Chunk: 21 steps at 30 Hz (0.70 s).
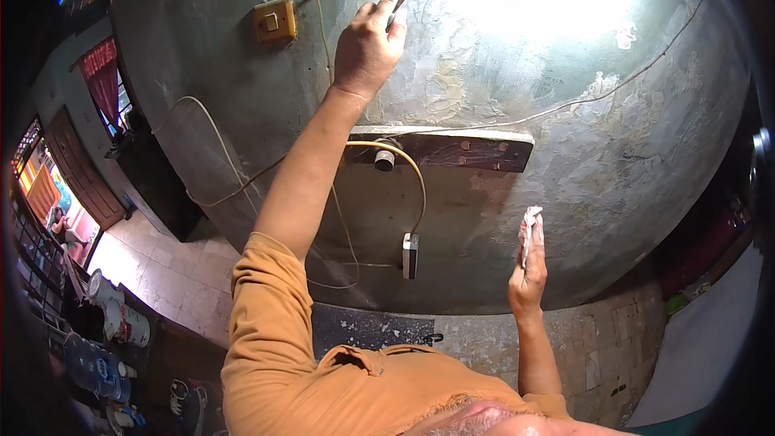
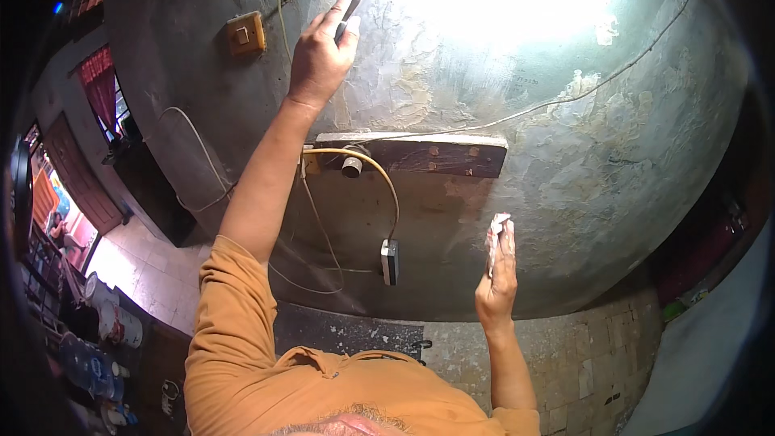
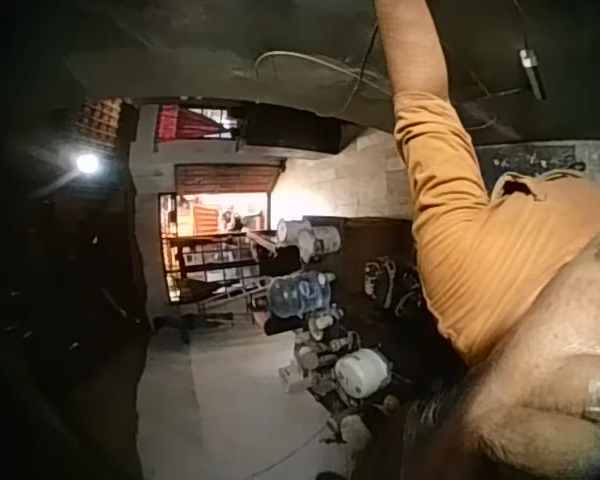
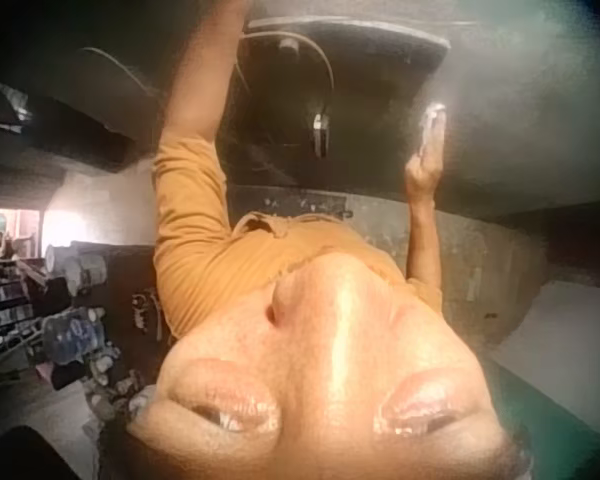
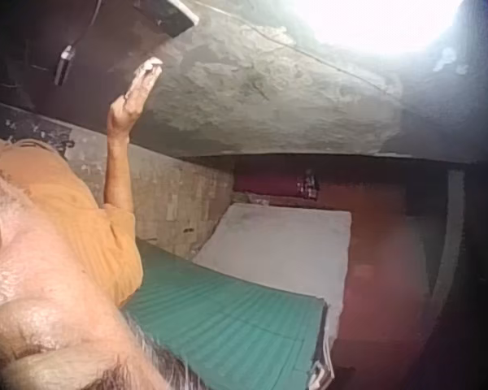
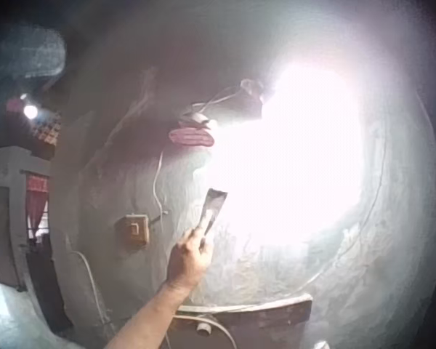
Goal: The person scrapes a wall with a putty knife, applies white patching compound from a container, and wipes the area with a cloth.
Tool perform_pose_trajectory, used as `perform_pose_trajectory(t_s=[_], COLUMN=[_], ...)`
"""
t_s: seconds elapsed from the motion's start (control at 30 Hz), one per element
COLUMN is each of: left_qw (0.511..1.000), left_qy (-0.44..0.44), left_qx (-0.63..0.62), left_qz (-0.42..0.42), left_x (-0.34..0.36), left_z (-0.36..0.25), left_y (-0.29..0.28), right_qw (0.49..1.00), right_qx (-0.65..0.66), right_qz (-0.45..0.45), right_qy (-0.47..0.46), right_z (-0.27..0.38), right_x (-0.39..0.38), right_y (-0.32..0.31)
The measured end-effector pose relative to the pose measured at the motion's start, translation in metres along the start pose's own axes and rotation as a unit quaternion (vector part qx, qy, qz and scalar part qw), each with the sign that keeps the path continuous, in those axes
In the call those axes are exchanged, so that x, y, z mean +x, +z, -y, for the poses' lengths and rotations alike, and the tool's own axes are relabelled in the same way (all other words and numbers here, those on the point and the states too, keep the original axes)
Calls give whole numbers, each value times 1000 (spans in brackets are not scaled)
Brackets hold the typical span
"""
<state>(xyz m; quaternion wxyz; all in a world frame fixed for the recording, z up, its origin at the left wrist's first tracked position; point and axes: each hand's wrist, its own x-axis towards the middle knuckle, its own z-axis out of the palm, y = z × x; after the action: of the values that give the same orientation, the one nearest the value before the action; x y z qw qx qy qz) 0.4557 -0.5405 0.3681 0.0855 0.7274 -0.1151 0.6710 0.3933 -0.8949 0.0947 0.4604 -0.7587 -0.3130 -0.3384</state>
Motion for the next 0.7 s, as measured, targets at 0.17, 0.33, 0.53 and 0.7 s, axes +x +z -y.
perform_pose_trajectory(t_s=[0.17,0.33,0.53,0.7], left_qw=[995,817,729,727], left_qy=[70,-262,-279,-286], left_qx=[-41,-500,-619,-623], left_qz=[-52,120,85,43], left_x=[18,43,62,69], left_z=[-4,-39,-41,-38], left_y=[20,13,38,63], right_qw=[997,989,985,991], right_qx=[28,84,111,65], right_qz=[-6,1,7,18], right_qy=[69,120,132,113], right_z=[-5,-25,-22,-30], right_x=[-26,-47,-49,-54], right_y=[-7,0,3,1])
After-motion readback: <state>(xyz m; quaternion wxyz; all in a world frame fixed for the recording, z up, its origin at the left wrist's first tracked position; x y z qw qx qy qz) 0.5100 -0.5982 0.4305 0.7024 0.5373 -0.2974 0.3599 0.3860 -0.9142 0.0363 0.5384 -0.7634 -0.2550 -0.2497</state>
